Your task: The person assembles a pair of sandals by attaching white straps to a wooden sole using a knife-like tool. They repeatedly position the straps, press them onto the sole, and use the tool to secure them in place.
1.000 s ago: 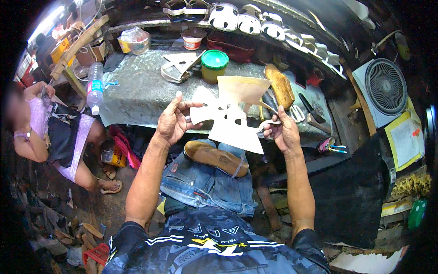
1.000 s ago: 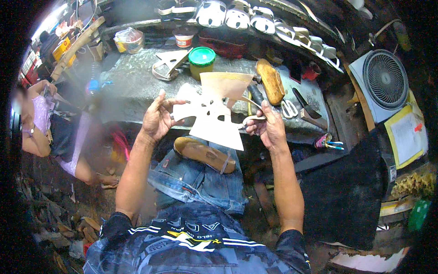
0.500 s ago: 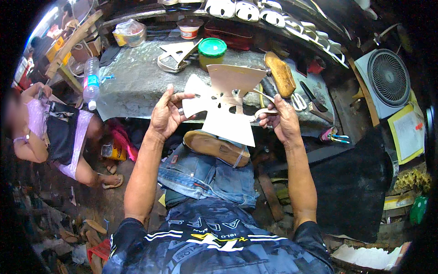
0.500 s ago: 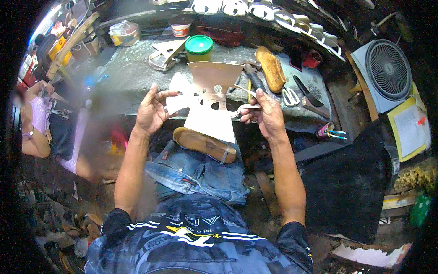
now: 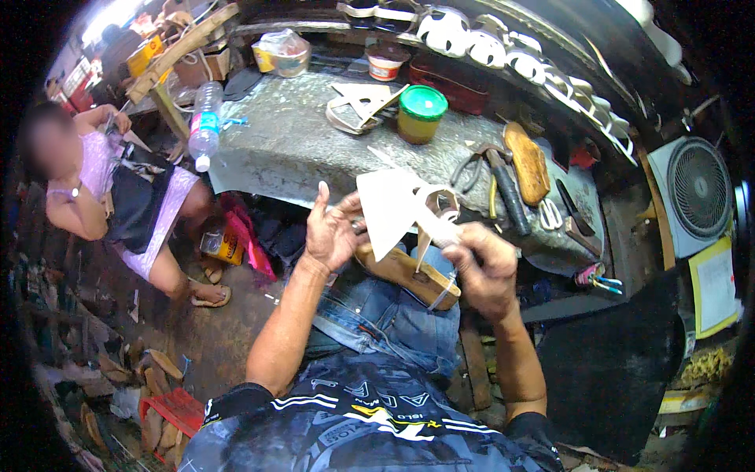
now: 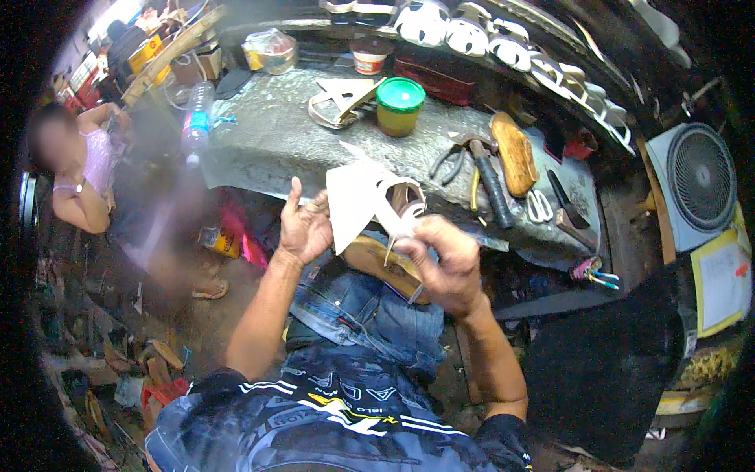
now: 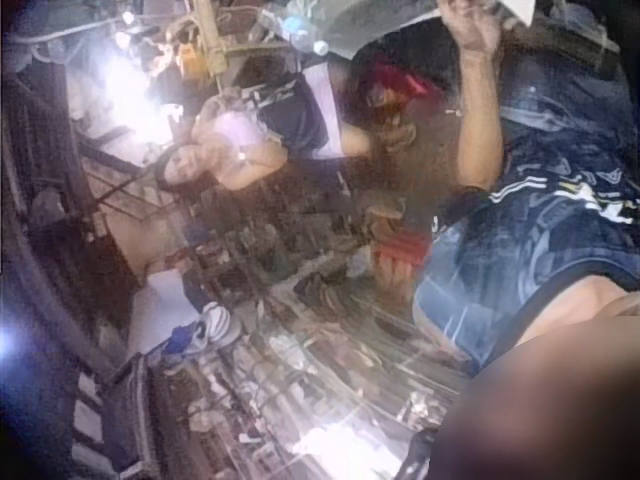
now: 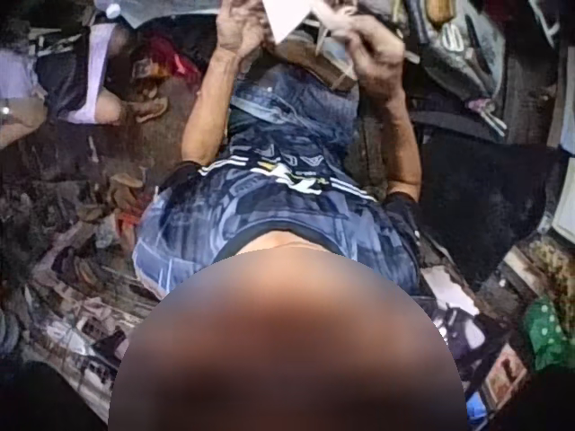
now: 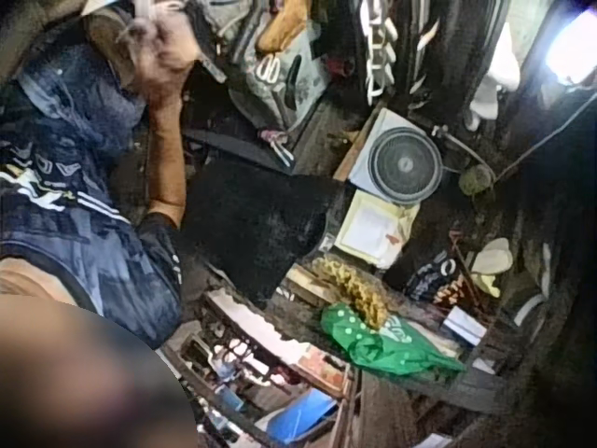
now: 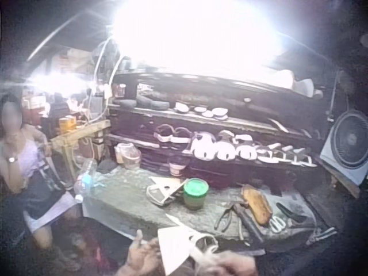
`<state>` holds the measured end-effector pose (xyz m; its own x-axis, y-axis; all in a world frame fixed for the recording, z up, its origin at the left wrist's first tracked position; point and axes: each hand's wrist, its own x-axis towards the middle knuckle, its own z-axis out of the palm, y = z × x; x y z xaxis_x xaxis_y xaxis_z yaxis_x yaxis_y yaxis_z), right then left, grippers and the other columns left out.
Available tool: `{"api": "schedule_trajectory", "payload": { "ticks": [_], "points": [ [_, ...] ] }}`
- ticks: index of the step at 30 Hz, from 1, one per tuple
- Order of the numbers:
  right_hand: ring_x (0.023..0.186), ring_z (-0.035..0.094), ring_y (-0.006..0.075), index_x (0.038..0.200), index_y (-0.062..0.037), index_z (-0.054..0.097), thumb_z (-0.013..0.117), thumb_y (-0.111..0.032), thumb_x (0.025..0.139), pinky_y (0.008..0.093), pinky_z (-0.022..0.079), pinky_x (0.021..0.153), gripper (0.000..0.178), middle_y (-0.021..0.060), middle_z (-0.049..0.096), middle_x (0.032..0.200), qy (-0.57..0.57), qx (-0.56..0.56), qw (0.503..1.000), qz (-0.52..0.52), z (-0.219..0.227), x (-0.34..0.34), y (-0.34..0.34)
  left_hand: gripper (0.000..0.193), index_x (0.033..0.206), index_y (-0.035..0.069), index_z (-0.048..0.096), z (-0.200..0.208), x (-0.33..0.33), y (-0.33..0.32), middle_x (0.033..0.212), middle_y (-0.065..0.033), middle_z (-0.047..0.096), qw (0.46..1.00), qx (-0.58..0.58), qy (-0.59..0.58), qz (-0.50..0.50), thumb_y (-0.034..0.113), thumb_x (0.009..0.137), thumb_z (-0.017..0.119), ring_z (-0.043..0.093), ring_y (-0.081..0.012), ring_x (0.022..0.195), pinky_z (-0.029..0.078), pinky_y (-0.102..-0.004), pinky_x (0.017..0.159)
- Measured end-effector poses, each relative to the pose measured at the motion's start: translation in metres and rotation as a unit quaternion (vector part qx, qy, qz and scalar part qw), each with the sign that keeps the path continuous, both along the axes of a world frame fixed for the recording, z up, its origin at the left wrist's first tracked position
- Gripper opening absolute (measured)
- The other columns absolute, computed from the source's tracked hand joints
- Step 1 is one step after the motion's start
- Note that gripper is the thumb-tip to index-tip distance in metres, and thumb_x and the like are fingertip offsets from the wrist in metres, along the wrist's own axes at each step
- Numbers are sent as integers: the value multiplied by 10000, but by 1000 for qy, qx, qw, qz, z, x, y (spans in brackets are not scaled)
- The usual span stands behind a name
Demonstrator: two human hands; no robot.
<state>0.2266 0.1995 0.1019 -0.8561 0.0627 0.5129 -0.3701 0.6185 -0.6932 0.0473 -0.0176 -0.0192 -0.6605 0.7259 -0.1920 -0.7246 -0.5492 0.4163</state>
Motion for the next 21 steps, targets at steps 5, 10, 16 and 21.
{"api": "schedule_trajectory", "payload": {
  "ticks": [5,10,16,21],
  "points": [
    [936,725,379,994,-24,712,887,-197,840,472,585,809,290,180,726,1057,28,177,983,48,-43,3,-52,947,1534,-74,509,-3,6,-21,1549,-264,567,979,203,32,-12,698,988,576,563,-380,1433,423,-547,1226],
    [1127,677,398,985,-23,698,851,-214,867,518,558,922,272,194,693,1158,15,171,984,58,-81,12,-90,616,1481,-60,538,6,-18,-41,1430,-226,665,983,83,164,-1,258,994,742,704,-314,1267,574,-471,1110],
    [1294,602,412,967,-30,702,798,-163,837,562,528,997,209,176,681,1247,34,216,974,64,-97,16,-107,511,1396,-68,601,0,-17,-53,1382,-234,687,983,45,175,-32,161,957,729,728,-312,1217,597,-452,1081],
    [1341,572,438,1150,-50,712,831,-172,821,603,503,1026,370,180,675,1255,24,203,977,61,-96,19,-107,488,1259,-89,683,-26,-20,-76,1184,-234,771,991,127,30,33,133,830,615,768,-363,1080,622,-503,1015]
  ]
}}
